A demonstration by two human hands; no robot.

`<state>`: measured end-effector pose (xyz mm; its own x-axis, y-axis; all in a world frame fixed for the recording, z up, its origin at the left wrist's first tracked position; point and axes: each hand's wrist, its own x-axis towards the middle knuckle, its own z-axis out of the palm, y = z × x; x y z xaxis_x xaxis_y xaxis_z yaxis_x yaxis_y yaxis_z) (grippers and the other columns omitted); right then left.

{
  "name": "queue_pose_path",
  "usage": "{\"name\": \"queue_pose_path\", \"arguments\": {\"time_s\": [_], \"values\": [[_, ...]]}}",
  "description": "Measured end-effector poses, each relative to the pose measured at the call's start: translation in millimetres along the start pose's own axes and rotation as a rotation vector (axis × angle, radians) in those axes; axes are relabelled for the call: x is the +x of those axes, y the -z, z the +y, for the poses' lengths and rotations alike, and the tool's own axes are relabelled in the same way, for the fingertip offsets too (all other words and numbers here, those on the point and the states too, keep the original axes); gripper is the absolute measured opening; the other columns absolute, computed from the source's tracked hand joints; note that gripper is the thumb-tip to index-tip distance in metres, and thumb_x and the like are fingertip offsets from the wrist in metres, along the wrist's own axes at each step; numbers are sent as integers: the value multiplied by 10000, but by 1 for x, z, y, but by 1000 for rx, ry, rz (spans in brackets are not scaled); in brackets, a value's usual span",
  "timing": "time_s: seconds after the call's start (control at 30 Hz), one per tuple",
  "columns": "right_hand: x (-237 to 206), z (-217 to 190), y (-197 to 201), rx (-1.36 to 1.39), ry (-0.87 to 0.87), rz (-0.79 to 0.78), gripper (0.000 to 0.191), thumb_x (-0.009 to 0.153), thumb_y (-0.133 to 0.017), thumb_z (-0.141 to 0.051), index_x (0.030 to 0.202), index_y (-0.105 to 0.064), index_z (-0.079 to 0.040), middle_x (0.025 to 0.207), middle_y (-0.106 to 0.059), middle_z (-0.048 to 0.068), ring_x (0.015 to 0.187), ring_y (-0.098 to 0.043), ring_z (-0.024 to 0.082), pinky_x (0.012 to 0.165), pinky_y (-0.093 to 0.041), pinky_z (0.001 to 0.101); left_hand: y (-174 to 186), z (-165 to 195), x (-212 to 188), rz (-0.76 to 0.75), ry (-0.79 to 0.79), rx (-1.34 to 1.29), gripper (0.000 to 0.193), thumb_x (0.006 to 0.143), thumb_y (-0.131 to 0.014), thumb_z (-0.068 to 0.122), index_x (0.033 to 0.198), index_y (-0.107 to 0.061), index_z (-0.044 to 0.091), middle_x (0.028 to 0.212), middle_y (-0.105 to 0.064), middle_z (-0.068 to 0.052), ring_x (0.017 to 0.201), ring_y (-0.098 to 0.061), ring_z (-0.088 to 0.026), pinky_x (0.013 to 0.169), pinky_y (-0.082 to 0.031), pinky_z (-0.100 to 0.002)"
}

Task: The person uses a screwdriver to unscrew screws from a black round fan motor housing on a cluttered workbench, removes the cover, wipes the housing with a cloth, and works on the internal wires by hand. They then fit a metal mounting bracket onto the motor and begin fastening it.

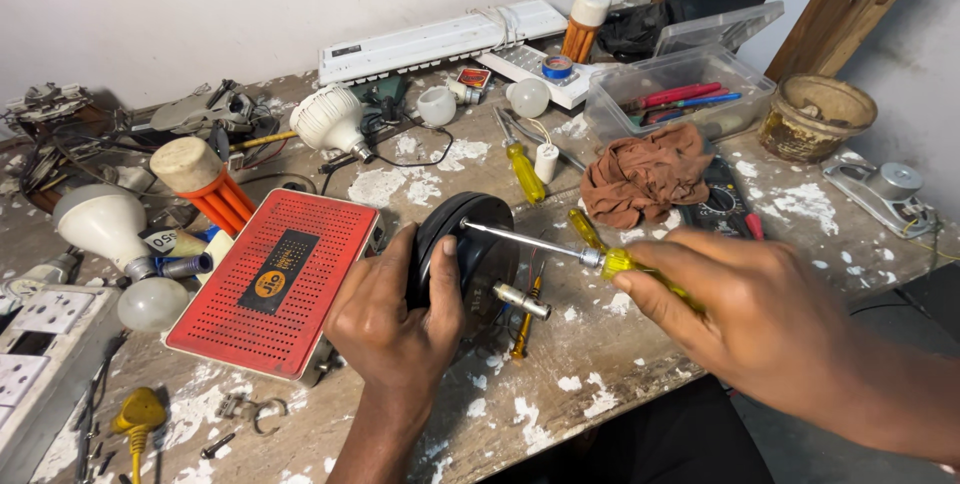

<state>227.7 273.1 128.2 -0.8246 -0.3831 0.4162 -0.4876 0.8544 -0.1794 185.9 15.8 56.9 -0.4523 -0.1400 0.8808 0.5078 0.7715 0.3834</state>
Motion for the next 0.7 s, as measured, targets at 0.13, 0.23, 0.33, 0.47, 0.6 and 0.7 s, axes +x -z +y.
{"name": "queue_pose_path", "arguments": {"time_s": [0.13, 0.23, 0.33, 0.47, 0.6, 0.7], "values": [[5, 10, -3, 313, -426, -372, 250, 949, -694, -262, 1016, -726, -24, 876, -679, 104, 780, -675, 277, 628, -590, 368, 0, 1, 0, 5, 0, -9, 261, 890, -824, 104, 1053, -746, -85, 699, -693, -156, 563, -626, -204, 530, -465, -337], [2, 15, 1, 282, 1, -177, 431, 881, -788, -269, 1169, -637, 14, 1017, -666, 51, 802, -691, 167, 582, -592, 305, 0, 2, 1, -5, 28, -15, 262, 883, -825, 103, 1047, -752, -88, 678, -691, -152, 545, -629, -197, 513, -465, -331], [-1, 16, 5, -82, 136, -118, 378, 902, -738, -271, 1171, -696, -8, 1065, -668, 79, 655, -678, 145, 523, -570, 296, 1, 2, 1, -5, 23, -22, 265, 888, -824, 105, 1055, -750, -87, 699, -697, -155, 567, -643, -199, 531, -479, -327], [-5, 15, 6, -177, 297, 69, 387, 894, -731, -299, 1173, -736, -31, 990, -720, 88, 612, -681, 183, 532, -538, 330, 0, 1, 0, 2, 23, -15, 272, 883, -829, 110, 1056, -748, -83, 718, -702, -158, 587, -644, -214, 554, -488, -335], [4, 18, -5, 368, -406, -290, 351, 890, -716, -340, 1177, -814, -163, 878, -795, -3, 650, -736, 130, 573, -583, 285, -2, -3, -3, -4, 32, -37, 269, 884, -830, 109, 1060, -747, -77, 742, -710, -157, 605, -651, -217, 563, -493, -335], [6, 19, -8, 727, -374, -277, 332, 982, -705, -286, 1189, -788, -41, 890, -793, 83, 774, -757, 134, 629, -617, 281, -3, -4, -6, -24, 36, -30, 263, 882, -833, 103, 1058, -754, -77, 715, -700, -152, 582, -641, -215, 554, -486, -341]]}}
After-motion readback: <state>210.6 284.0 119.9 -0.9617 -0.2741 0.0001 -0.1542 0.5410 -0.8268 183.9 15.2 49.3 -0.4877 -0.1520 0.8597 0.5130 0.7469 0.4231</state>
